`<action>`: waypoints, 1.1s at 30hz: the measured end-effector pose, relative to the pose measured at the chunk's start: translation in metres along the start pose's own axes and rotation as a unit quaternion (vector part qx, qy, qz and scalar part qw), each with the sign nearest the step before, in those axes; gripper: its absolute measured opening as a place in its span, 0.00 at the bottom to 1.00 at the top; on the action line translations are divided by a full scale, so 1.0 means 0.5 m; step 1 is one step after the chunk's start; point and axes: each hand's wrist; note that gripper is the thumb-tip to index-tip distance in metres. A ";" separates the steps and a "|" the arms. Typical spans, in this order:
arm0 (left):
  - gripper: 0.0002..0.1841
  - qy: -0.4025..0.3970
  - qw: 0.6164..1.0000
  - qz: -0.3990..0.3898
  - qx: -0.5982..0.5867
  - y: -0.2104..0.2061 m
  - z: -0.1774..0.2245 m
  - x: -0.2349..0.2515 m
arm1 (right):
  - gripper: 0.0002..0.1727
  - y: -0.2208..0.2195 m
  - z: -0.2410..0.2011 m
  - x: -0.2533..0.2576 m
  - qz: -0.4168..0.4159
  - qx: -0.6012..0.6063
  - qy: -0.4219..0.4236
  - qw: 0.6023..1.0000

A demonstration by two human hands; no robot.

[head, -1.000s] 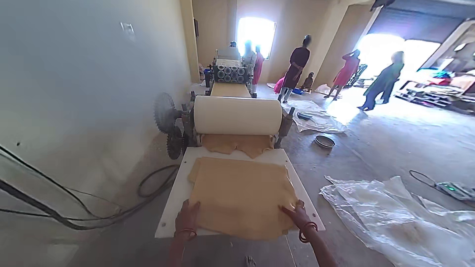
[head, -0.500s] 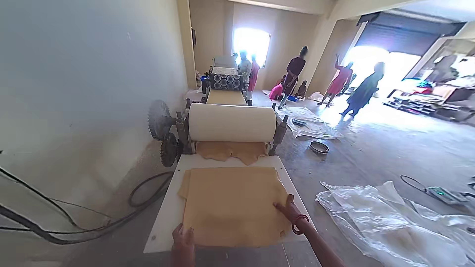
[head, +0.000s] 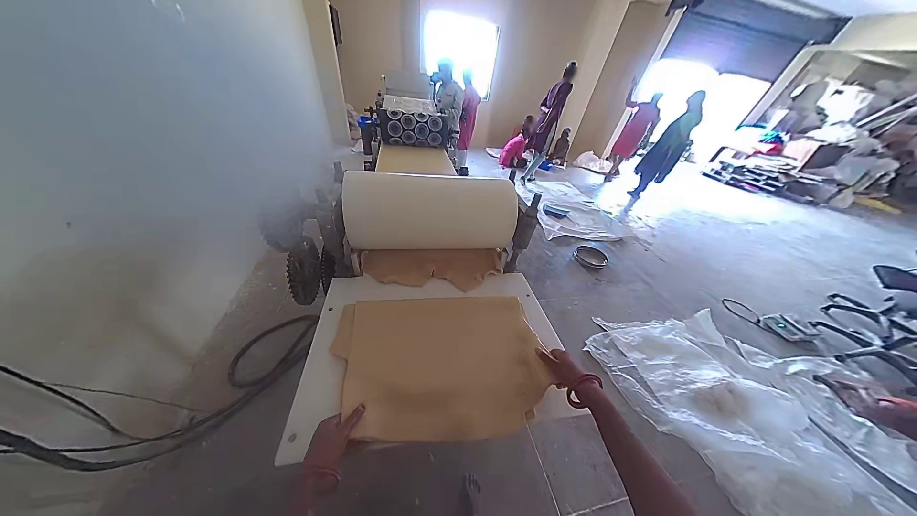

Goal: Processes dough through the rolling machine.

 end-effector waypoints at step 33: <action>0.45 0.040 0.941 0.111 0.318 -0.089 0.466 0.517 | 0.43 0.030 -0.282 0.512 -0.004 -0.039 -0.047 0.998</action>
Point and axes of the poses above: each hand's wrist, its own x-axis towards the middle knuckle, its own y-axis out of the back of the hand, z = x × y
